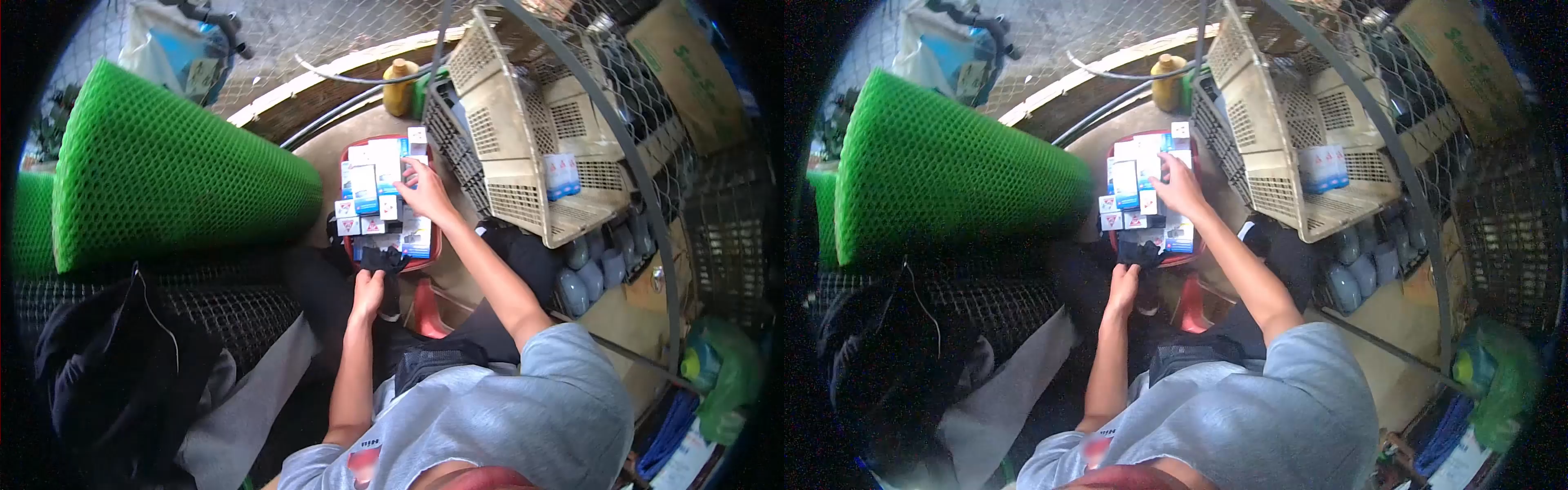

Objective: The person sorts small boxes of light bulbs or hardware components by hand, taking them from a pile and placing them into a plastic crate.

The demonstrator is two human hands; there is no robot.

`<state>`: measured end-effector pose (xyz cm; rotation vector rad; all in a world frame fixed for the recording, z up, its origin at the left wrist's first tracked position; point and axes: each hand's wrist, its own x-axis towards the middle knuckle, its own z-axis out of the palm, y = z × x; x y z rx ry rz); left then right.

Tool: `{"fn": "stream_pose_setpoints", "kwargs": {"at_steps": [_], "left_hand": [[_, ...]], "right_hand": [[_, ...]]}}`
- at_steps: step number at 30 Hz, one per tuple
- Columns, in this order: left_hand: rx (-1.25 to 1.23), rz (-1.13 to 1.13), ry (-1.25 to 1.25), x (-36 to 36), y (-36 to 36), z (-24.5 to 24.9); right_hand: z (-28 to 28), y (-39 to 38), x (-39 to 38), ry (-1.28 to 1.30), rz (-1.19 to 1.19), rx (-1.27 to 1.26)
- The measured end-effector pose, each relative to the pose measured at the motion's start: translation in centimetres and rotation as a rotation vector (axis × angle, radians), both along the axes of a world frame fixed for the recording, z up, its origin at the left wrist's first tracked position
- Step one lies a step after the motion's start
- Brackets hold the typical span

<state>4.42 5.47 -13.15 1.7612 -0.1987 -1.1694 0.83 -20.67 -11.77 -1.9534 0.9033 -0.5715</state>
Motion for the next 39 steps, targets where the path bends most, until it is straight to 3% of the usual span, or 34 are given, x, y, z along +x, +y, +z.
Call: {"fn": "stream_pose_setpoints", "kwargs": {"at_steps": [2,4,6,8,11,12,14,15,17,21,23,24,27,28,31,33,35,37,39], "left_hand": [[-0.06,0.027,-0.017,-0.1,0.0,-0.9],[-0.055,0.053,-0.024,-0.3,-0.4,-0.4],[-0.005,0.093,-0.01,-0.9,-0.9,1.9],[-0.007,0.017,0.015,-0.6,-0.9,1.7],[-0.049,-0.052,0.024,-0.5,-0.8,0.4],[-0.038,-0.044,0.012,-0.4,-0.6,-0.2],[-0.036,-0.034,-0.006,-0.5,-0.7,-0.2],[-0.048,0.002,-0.022,-0.7,-1.0,0.2],[-0.057,0.041,-0.039,-1.0,-0.9,-0.1],[0.006,0.042,-0.114,-0.3,-0.3,-2.4],[-0.01,0.061,-0.119,-0.3,-0.6,-2.3],[-0.016,0.042,-0.087,-0.3,-0.6,-2.0],[-0.02,0.017,-0.073,-0.4,-0.6,-0.8],[-0.015,0.013,-0.084,-0.3,-0.4,-0.5],[-0.041,0.059,-0.073,-0.7,-0.3,-1.4],[-0.047,0.055,-0.054,-0.8,-0.1,-1.8],[-0.058,0.056,-0.045,-0.6,-0.1,-1.4],[-0.086,0.126,0.027,-1.0,0.3,0.1],[-0.147,0.184,0.093,-1.5,0.1,2.0]], "right_hand": [[9.2,1.9,-3.7,-0.171,0.165,0.14],[15.2,2.5,-8.1,-0.322,0.266,0.101],[20.3,1.2,-12.3,-0.431,0.221,-0.104],[22.1,-2.4,-15.6,-0.468,-0.016,-0.073],[18.7,-13.0,-18.8,-0.242,-0.197,-0.123],[15.6,-16.9,-19.9,-0.102,-0.237,-0.142],[10.8,-22.4,-21.7,0.487,-0.217,-0.041],[6.4,-25.2,-23.4,0.48,-0.215,-0.048],[-2.8,-28.1,-25.8,0.761,-0.131,-0.498],[0.6,-23.7,-24.6,1.019,-0.18,-0.458],[2.9,-23.7,-24.0,1.083,-0.05,-0.274],[2.3,-23.3,-24.6,0.983,-0.062,-0.389],[2.1,-24.3,-24.8,0.953,-0.11,-0.29],[3.4,-23.9,-24.6,0.848,-0.148,-0.393],[7.4,-21.4,-25.3,0.754,-0.079,-0.343],[6.2,-22.0,-26.7,0.675,-0.072,-0.338],[9.5,-19.4,-26.9,0.41,-0.157,-0.31],[12.8,-16.1,-27.0,0.329,-0.195,-0.371],[17.3,-11.0,-26.7,0.105,-0.296,-0.544]]}}
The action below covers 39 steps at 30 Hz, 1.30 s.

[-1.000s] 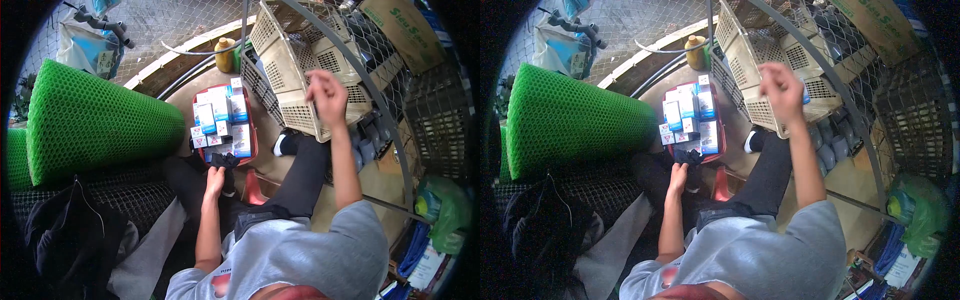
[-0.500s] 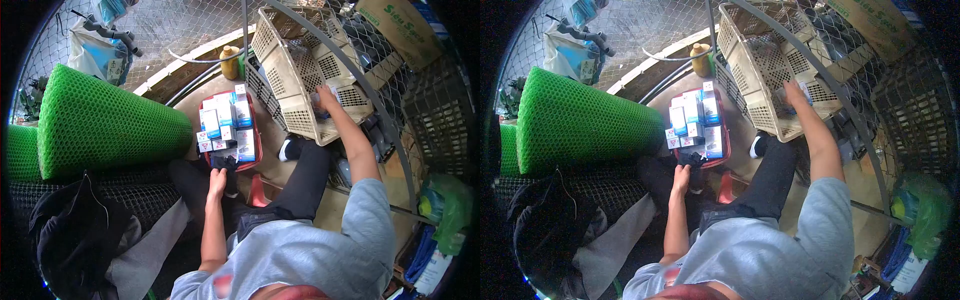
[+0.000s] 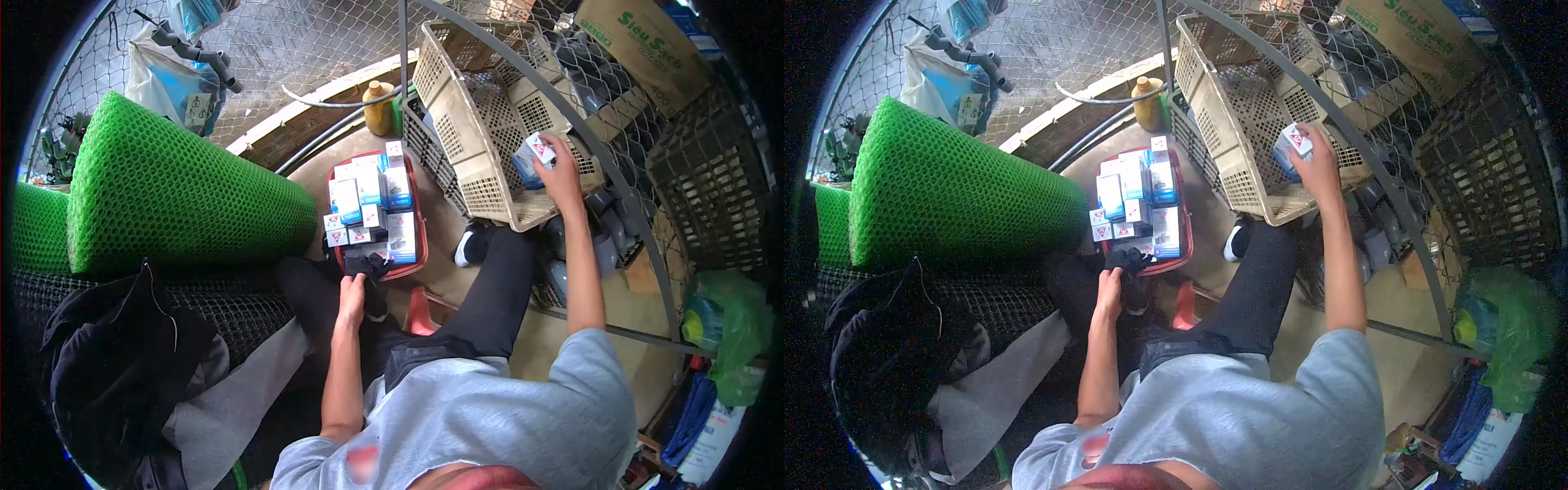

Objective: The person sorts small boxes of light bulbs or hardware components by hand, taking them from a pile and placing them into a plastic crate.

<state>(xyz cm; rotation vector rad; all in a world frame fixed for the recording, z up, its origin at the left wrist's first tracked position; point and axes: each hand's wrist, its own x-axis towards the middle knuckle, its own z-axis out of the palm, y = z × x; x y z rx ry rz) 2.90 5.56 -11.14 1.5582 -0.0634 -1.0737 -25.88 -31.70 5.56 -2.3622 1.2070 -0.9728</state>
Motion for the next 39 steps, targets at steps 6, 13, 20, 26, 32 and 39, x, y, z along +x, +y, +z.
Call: {"fn": "stream_pose_setpoints", "kwargs": {"at_steps": [6,13,20,26,32,39], "left_hand": [[-0.201,-0.007,0.14,-1.3,-1.8,3.0],[-0.636,-0.231,-0.091,-9.1,-7.2,13.8],[-0.554,-0.142,-0.467,-7.3,-7.1,16.5],[-0.603,-0.185,-0.984,-7.0,-5.4,17.6],[-0.64,-0.731,-1.201,-6.9,-3.6,17.8],[-0.65,-0.357,-1.051,-4.3,-6.2,17.6]], "right_hand": [[4.4,11.8,0.9,-0.607,0.159,-0.115],[2.5,20.0,6.9,-1.056,0.245,0.434],[2.2,23.5,10.3,-1.301,0.563,1.157],[-0.3,24.4,11.3,-0.878,0.479,0.832],[-1.7,23.5,12.5,-1.094,0.525,1.194],[-3.6,24.7,11.4,-0.726,0.621,1.005]]}}
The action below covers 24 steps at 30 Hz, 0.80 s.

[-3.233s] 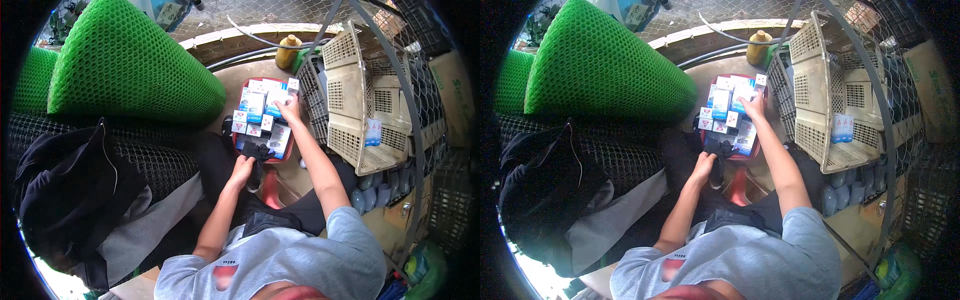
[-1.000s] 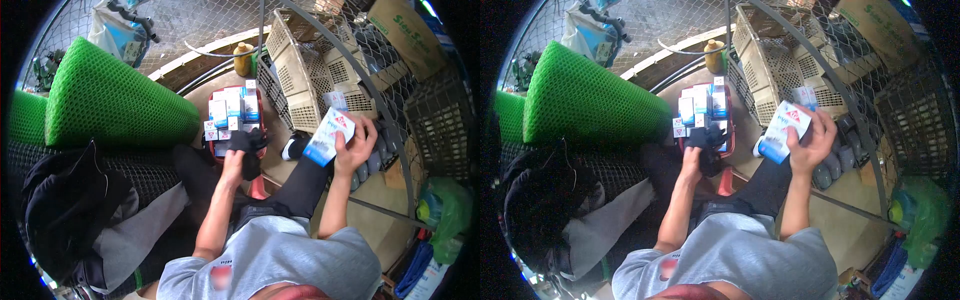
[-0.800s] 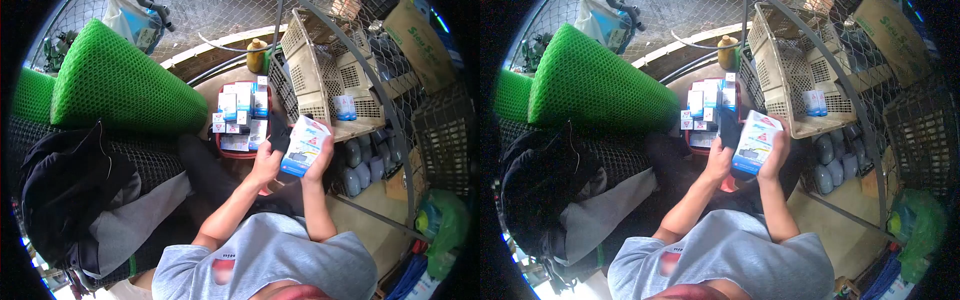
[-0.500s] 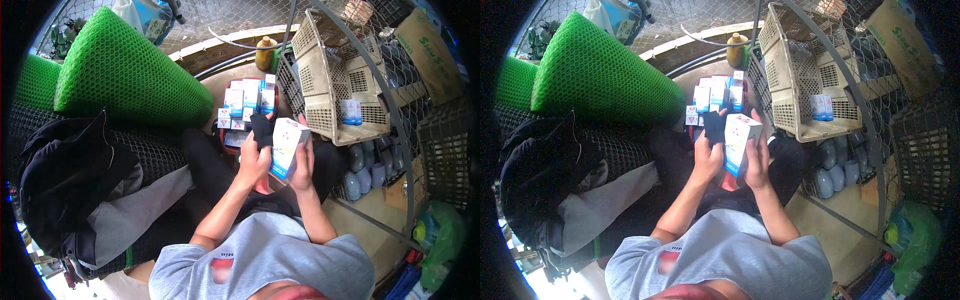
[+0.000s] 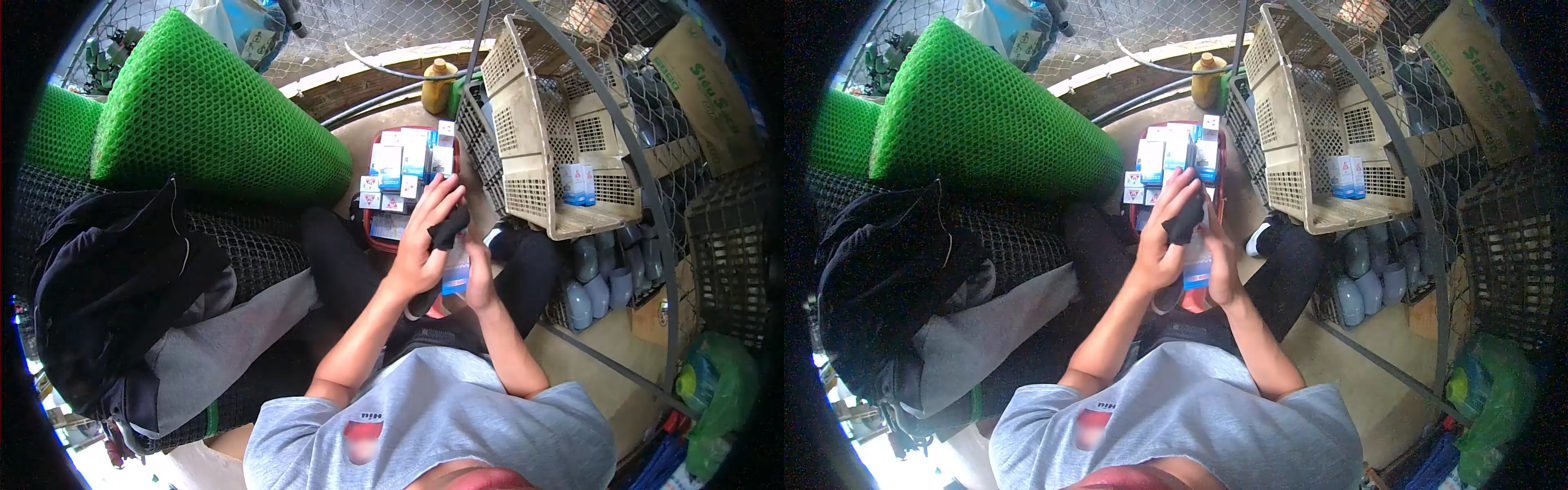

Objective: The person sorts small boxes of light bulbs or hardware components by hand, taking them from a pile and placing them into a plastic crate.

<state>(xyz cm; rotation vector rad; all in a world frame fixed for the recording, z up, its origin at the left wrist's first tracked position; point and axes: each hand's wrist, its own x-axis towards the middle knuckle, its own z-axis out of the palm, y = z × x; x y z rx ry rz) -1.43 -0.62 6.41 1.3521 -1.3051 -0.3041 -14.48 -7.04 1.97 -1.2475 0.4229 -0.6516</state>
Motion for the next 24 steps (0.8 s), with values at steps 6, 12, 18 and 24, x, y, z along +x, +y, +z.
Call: {"fn": "stream_pose_setpoints", "kwargs": {"at_steps": [6,12,18,24], "left_hand": [[0.107,-0.096,-0.059,-4.3,0.6,-0.8],[0.06,-0.084,0.333,-0.6,-0.3,-0.4],[0.119,-0.101,-0.001,-2.1,0.2,-0.3],[0.178,-0.147,-0.004,1.2,0.7,1.0]], "right_hand": [[1.2,-1.7,0.7,-0.326,-0.181,0.43],[2.0,-2.7,-0.3,-0.134,-0.146,0.022],[0.2,-4.2,-0.4,-0.105,-0.116,0.573],[-1.0,0.1,0.4,-0.052,-0.187,0.188]]}}
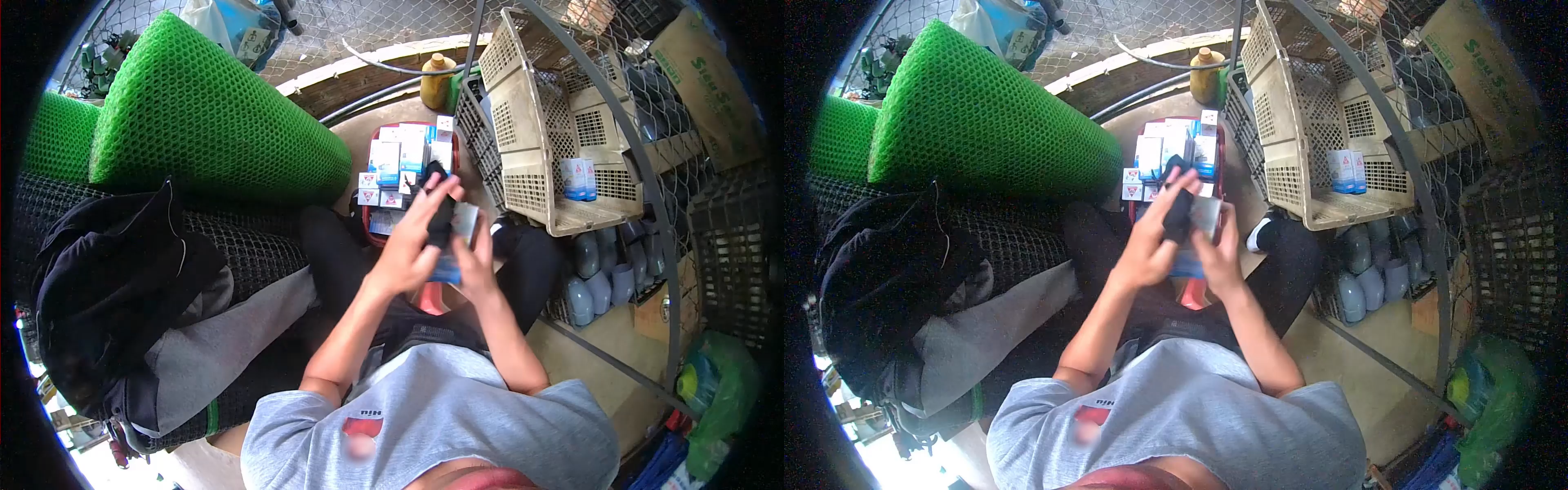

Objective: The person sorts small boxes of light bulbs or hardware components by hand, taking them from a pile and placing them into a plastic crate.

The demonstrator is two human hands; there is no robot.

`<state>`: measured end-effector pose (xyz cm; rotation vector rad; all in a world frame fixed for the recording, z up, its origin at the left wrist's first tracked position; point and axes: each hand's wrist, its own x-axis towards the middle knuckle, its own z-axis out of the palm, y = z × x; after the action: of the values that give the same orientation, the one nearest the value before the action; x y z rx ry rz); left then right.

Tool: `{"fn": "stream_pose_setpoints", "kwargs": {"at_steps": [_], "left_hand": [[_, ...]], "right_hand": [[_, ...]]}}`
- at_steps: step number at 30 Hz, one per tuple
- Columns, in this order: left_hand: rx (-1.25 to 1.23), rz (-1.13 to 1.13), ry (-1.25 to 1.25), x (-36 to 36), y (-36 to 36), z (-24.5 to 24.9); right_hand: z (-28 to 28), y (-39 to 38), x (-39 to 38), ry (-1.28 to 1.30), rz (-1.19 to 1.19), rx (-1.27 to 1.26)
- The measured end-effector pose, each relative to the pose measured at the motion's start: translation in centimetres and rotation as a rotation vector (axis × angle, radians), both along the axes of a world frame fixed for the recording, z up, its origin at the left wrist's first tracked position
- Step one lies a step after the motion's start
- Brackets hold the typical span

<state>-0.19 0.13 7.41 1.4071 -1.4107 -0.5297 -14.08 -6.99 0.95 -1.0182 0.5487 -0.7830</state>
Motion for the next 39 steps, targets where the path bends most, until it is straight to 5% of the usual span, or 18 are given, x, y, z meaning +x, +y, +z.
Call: {"fn": "stream_pose_setpoints", "kwargs": {"at_steps": [1,5,7,11,13,17,19,21,22,23,25,27,28,33,39], "left_hand": [[0.013,0.052,0.108,0.5,-0.2,-1.2],[0.111,0.127,0.424,-1.6,0.2,-4.1],[0.024,0.143,0.1,-2.9,0.9,-2.6],[0.115,-0.014,-0.331,-2.9,1.8,-1.6],[0.136,-0.072,-0.349,-1.3,1.2,-0.8],[0.114,0.07,0.104,0.8,-0.2,-2.8],[0.106,0.055,-0.013,-0.5,-0.7,-2.5],[0.042,0.053,-0.108,-2.8,-0.6,-2.0],[0.019,-0.006,-0.126,-3.2,-0.4,-2.3],[0.031,-0.062,-0.231,-3.5,-0.3,-2.1],[0.025,-0.184,-0.363,-3.2,-0.9,-1.0],[-0.087,-0.158,-0.319,-2.0,-1.7,-0.1],[-0.069,-0.103,-0.282,-1.9,-2.2,0.5],[-0.029,0.054,-0.102,-0.9,-3.8,0.4],[-0.074,0.261,0.388,-2.3,-3.6,-3.2]], "right_hand": [[0.3,0.4,0.3,0.061,-0.006,-0.167],[-0.8,0.0,0.5,0.074,-0.121,0.001],[-1.7,-0.6,1.6,-0.111,-0.165,0.245],[-2.9,-0.9,0.4,-0.389,0.246,0.674],[-0.7,0.1,1.1,-0.231,0.094,0.492],[0.6,1.2,0.5,-0.014,0.14,0.004],[0.8,0.7,1.0,0.08,0.002,-0.226],[1.5,0.1,1.4,0.028,-0.072,-0.071],[0.3,-0.7,0.9,-0.007,-0.069,-0.189],[-5.9,-0.8,0.9,-0.083,-0.131,-0.047],[-5.6,-0.3,0.3,0.204,-0.119,-0.533],[-8.1,0.9,-1.2,0.534,0.102,-0.747],[-3.9,1.0,-1.5,0.128,0.066,-0.306],[-2.6,0.5,-1.9,0.013,0.064,-0.431],[0.5,0.3,-1.1,0.037,-0.126,-0.203]]}}
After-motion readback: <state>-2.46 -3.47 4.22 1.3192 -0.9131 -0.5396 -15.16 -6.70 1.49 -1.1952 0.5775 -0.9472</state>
